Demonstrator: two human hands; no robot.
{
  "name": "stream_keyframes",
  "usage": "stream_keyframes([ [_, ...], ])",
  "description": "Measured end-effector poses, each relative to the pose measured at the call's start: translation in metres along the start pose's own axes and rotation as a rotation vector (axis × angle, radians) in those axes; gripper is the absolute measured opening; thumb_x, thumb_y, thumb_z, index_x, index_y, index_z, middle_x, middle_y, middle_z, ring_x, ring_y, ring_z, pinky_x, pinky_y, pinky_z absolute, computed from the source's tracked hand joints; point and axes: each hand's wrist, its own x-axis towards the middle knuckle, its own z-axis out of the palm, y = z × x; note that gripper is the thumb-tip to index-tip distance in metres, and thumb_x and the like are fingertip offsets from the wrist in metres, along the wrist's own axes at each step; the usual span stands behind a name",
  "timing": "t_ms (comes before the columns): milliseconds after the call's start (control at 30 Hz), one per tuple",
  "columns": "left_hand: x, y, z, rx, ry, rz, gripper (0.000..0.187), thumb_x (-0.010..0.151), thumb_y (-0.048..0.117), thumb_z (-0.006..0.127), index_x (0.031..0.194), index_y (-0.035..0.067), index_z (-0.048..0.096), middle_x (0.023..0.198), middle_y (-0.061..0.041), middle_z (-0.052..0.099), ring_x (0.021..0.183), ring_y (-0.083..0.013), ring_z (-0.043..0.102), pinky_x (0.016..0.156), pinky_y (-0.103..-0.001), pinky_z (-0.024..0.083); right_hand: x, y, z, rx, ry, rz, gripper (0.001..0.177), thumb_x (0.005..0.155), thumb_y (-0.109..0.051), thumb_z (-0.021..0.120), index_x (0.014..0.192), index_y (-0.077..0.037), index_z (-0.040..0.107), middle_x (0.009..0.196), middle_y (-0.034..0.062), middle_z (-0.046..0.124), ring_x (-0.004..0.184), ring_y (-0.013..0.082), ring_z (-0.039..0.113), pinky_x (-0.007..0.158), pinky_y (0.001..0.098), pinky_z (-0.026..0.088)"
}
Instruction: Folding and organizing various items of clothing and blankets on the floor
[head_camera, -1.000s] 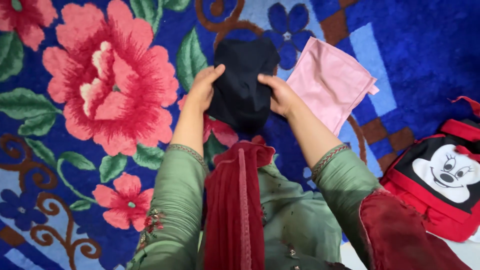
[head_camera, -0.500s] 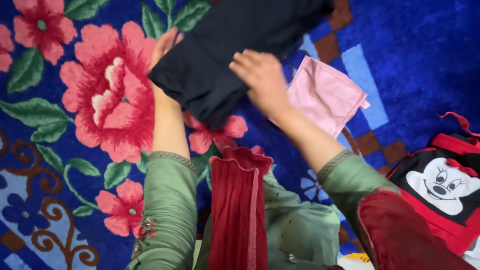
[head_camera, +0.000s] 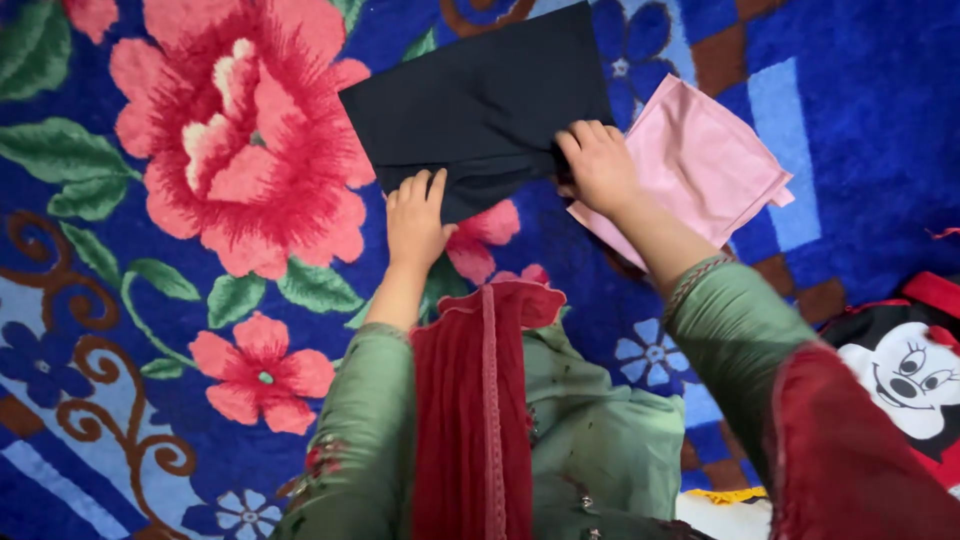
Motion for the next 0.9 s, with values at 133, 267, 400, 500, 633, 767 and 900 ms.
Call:
stream_keyframes([
  [133,-0.007,-0.035,0.057,0.242,0.067,0.011,0.055,0.075,0.012,0.080,0.129,0.012,0.067,0.111,-0.009,0.065,0.100,-0.0289,0.060,0.084,-0.042,0.048,-0.015,0.046,0.026,-0.245,-0.124,-0.068,0.043,0.080,-0.023,0.077,0.120,-0.011,0.067,0.113,0.0106,0.060,0.115,0.0301,0.056,0.099,0.0434,0.043],
  [267,-0.004,-0.059,0.055,0.152,-0.035,0.107,0.025,0.081,0.014,0.077,0.105,0.014,0.071,0.091,-0.005,0.063,0.090,-0.0274,0.062,0.078,-0.042,0.048,-0.004,0.057,0.013,-0.390,-0.059,-0.164,0.026,0.077,-0.022,0.081,0.100,-0.017,0.069,0.113,0.0036,0.062,0.120,0.0235,0.057,0.104,0.0393,0.043],
  [400,-0.007,-0.063,0.009,-0.060,-0.196,0.183,0.025,0.069,0.013,0.077,0.093,0.011,0.074,0.086,-0.009,0.067,0.091,-0.0307,0.067,0.080,-0.045,0.052,0.008,0.064,-0.013,-0.045,-0.324,-0.128,0.028,0.063,-0.017,0.081,0.090,-0.012,0.073,0.097,0.0052,0.068,0.106,0.0274,0.063,0.090,0.0419,0.049],
  [500,-0.016,-0.093,0.017,-0.373,-0.204,-0.008,0.030,0.077,0.003,0.072,0.106,0.008,0.077,0.104,-0.013,0.074,0.100,-0.0343,0.070,0.087,-0.043,0.055,0.003,0.111,0.005,0.254,-0.453,-0.011,0.029,0.069,-0.013,0.078,0.097,-0.010,0.075,0.095,0.0088,0.074,0.093,0.0304,0.069,0.082,0.0431,0.054],
  [633,0.009,-0.117,0.019,-0.613,-0.086,-0.342,0.022,0.091,0.015,0.072,0.111,0.007,0.076,0.106,-0.014,0.076,0.101,-0.0288,0.076,0.091,-0.039,0.058,0.042,0.132,0.030,0.562,-0.292,0.181,0.026,0.083,-0.013,0.071,0.108,-0.009,0.076,0.099,0.0115,0.077,0.092,0.0292,0.074,0.084,0.0402,0.058],
  [767,0.022,-0.141,0.070,-0.373,0.180,-0.578,0.034,0.083,0.023,0.085,0.109,0.005,0.075,0.107,-0.020,0.074,0.102,-0.0360,0.071,0.091,-0.043,0.055,0.059,0.077,0.040,0.423,0.221,0.441,0.033,0.087,-0.016,0.076,0.117,-0.004,0.070,0.107,0.0170,0.073,0.100,0.0348,0.070,0.090,0.0436,0.055],
  [900,0.041,-0.099,0.052,-0.252,0.310,-0.768,0.029,0.072,0.022,0.088,0.093,0.006,0.076,0.108,-0.019,0.066,0.105,-0.0390,0.064,0.091,-0.045,0.052,0.059,-0.001,0.070,0.084,0.095,0.241,0.036,0.090,-0.015,0.072,0.125,-0.021,0.067,0.141,0.0061,0.064,0.143,0.0302,0.054,0.115,0.0439,0.043],
])
